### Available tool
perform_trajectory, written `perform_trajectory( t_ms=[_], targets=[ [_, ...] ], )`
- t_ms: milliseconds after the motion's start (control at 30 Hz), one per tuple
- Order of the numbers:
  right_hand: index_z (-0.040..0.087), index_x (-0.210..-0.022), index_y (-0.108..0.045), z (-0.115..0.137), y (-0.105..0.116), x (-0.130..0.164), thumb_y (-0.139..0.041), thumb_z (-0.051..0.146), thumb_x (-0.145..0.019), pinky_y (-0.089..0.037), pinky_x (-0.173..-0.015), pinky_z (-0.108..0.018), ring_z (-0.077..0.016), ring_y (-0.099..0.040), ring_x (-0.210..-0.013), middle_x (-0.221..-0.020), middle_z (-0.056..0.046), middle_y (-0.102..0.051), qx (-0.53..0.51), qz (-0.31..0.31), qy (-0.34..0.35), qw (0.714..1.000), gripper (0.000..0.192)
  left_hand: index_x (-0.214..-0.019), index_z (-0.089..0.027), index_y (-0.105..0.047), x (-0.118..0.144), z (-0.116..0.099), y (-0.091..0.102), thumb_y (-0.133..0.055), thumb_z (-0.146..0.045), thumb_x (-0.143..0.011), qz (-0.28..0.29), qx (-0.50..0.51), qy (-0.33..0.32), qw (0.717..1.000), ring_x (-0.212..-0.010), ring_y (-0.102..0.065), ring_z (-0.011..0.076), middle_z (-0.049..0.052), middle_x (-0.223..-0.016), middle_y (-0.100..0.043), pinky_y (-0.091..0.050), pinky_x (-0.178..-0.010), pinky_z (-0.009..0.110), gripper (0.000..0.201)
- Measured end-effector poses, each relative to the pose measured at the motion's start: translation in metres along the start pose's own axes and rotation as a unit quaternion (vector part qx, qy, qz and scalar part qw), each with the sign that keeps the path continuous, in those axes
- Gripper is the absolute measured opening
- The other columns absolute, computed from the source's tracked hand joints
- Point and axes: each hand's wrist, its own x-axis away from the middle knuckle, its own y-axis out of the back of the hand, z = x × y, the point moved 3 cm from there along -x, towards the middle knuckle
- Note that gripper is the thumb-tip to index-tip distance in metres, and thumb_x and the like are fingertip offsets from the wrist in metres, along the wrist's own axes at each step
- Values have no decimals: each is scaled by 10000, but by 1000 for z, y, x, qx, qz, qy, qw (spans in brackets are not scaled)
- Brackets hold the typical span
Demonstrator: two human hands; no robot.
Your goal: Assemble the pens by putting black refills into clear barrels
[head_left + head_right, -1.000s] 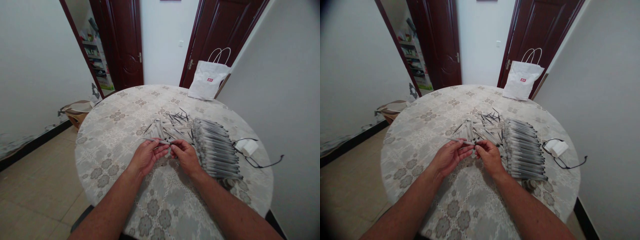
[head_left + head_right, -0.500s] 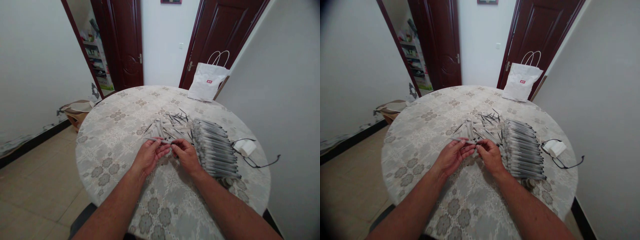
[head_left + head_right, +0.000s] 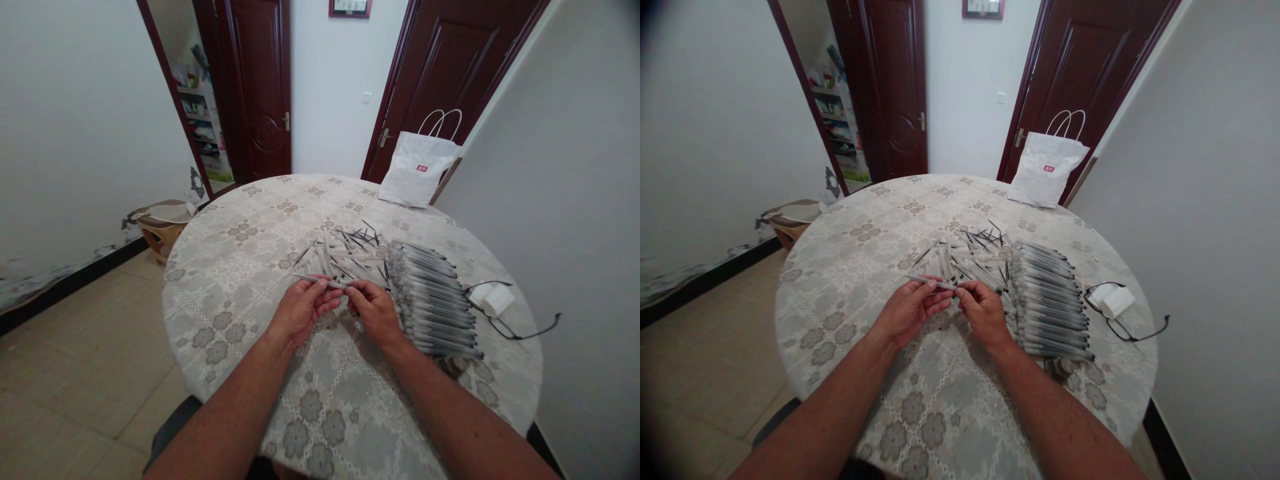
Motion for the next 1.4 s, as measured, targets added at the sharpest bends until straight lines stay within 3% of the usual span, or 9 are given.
perform_trajectory(
  t_ms=[133,233,367,500,667,867,1100,1267,1400],
  targets=[
    [185,-758,-669,0,0,2,-572,594,-930,-427,-514,-260,-133,-529,-526,-605,-5,-614,18,30,1,999,454,-1024,-123,-630,0,2,0,-683,-168,-905,12,2,11,1000,-897,-767,227,158,-973,-762,-633,-801,338,139],
    [194,-889,-663,-3,0,4,-503,594,-966,-431,-514,-264,-145,-544,-538,-626,3,-614,-7,32,1,999,437,-1020,-121,-629,0,2,1,-698,-173,-895,14,2,13,1000,-897,-767,234,167,-991,-760,-634,-768,321,151],
    [225,-1061,-606,-4,1,6,-623,500,-917,-449,-537,-259,-147,-564,-573,-682,28,-617,-17,31,14,999,311,-1025,-115,-626,1,2,0,-677,-166,-905,19,-3,2,1000,-910,-765,236,178,-1019,-755,-632,-759,313,140],
    [218,-934,-610,-3,0,10,-604,511,-932,-429,-532,-258,-142,-540,-559,-654,26,-593,8,39,12,999,294,-1012,-113,-625,2,0,-1,-668,-160,-907,26,-7,7,1000,-875,-766,219,172,-985,-758,-630,-748,301,123],
    [200,-765,-595,-3,-4,21,-434,614,-996,-414,-521,-263,-141,-535,-561,-677,-16,-607,-2,63,-43,997,501,-1002,-111,-644,7,-2,-3,-701,-186,-884,38,-20,27,999,-827,-764,206,154,-967,-763,-628,-716,287,151],
    [236,-963,-597,-3,-2,29,-484,562,-988,-399,-528,-271,-158,-537,-565,-650,22,-574,16,43,-41,998,346,-1009,-112,-680,10,1,-4,-784,-249,-823,29,-39,45,998,-849,-764,220,146,-941,-771,-622,-735,295,253],
    [235,-813,-566,-2,-5,29,-456,583,-998,-391,-529,-269,-149,-509,-553,-620,21,-545,31,57,-96,993,409,-963,-119,-709,8,-1,-2,-810,-289,-798,-12,-63,70,995,-772,-757,209,133,-881,-775,-616,-711,298,258],
    [227,-689,-529,-8,-5,27,-409,638,-995,-395,-518,-274,-150,-514,-536,-598,2,-551,10,75,-119,990,526,-982,-116,-728,7,1,0,-785,-306,-829,0,-80,74,994,-778,-759,216,149,-858,-778,-615,-723,301,251],
    [232,-848,-585,-9,-2,28,-395,575,-1018,-389,-531,-284,-162,-524,-555,-633,9,-561,14,71,-88,993,427,-1008,-110,-728,6,3,0,-766,-307,-849,-3,-84,72,994,-799,-761,221,162,-875,-780,-612,-739,302,256]
  ],
)
